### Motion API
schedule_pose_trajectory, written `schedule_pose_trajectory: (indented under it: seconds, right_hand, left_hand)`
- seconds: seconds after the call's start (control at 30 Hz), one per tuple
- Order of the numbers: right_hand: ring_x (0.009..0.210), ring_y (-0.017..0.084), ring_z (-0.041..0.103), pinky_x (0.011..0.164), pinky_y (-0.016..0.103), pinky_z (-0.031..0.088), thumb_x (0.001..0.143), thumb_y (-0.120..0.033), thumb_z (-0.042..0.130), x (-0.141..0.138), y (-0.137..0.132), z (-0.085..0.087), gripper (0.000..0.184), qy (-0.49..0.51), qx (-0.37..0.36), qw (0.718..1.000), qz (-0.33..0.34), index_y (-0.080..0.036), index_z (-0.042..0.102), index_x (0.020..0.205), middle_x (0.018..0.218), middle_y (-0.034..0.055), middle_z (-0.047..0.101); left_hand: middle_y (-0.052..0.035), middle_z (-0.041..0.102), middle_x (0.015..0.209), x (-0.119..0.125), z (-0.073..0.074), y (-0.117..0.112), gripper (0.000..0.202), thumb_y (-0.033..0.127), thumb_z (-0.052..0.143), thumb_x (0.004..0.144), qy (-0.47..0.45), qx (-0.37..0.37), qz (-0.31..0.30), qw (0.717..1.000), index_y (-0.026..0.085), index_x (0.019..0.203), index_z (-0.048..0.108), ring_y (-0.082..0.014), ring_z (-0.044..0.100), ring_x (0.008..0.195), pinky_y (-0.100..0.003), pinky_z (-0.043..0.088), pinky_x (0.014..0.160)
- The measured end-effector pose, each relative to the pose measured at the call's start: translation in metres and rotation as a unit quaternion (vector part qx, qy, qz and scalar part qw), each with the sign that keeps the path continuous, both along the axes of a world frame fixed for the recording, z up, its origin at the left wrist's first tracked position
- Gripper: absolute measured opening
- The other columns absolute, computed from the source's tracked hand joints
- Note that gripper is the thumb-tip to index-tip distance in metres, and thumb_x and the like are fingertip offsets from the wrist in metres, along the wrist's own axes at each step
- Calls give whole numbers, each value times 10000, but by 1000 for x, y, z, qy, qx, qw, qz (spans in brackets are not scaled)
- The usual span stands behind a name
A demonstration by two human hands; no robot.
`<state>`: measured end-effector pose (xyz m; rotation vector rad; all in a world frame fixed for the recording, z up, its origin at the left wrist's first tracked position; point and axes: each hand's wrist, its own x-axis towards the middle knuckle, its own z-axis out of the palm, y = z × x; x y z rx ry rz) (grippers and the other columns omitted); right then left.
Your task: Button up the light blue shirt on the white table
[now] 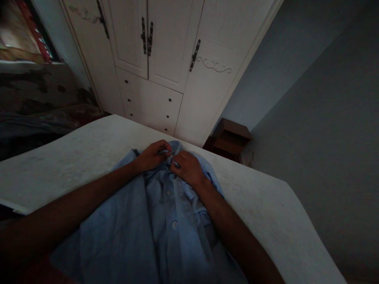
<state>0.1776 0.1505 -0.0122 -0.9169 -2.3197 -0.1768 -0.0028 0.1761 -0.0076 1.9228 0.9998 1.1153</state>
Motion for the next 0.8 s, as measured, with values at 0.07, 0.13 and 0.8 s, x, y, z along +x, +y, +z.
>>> schedule_pose_trajectory:
  seconds: [0.07, 0.13, 0.8]
  right_hand:
    - [659, 165, 508, 632, 275, 408, 842, -185, 541, 0, 0, 0, 155, 22, -1, 1000, 5, -188, 614, 705, 672, 28, 555]
    - [647, 153, 509, 624, 265, 411, 868, -219, 548, 0, -1, 0, 133, 59, -16, 998, 3, -192, 629, 767, 682, 19, 564]
    - [649, 133, 573, 605, 259, 474, 699, -433, 698, -3, 13, -2, 337, 484, -262, 831, -86, -193, 587, 907, 808, 7, 607]
  left_hand:
    - [-1, 577, 785, -1, -1, 3, 110, 250, 561, 712, -19, 0, 3, 1000, 190, 795, 522, -157, 559, 773, -301, 460, 755]
    - [4, 569, 780, -2, -2, 5, 130, 268, 572, 706, -35, -6, 5, 999, 188, 795, 523, -147, 546, 755, -289, 454, 736]
    - [-66, 714, 820, -22, 19, -3, 198, 379, 646, 765, 236, 147, -55, 959, 209, 787, 746, -221, 634, 815, -317, 423, 828]
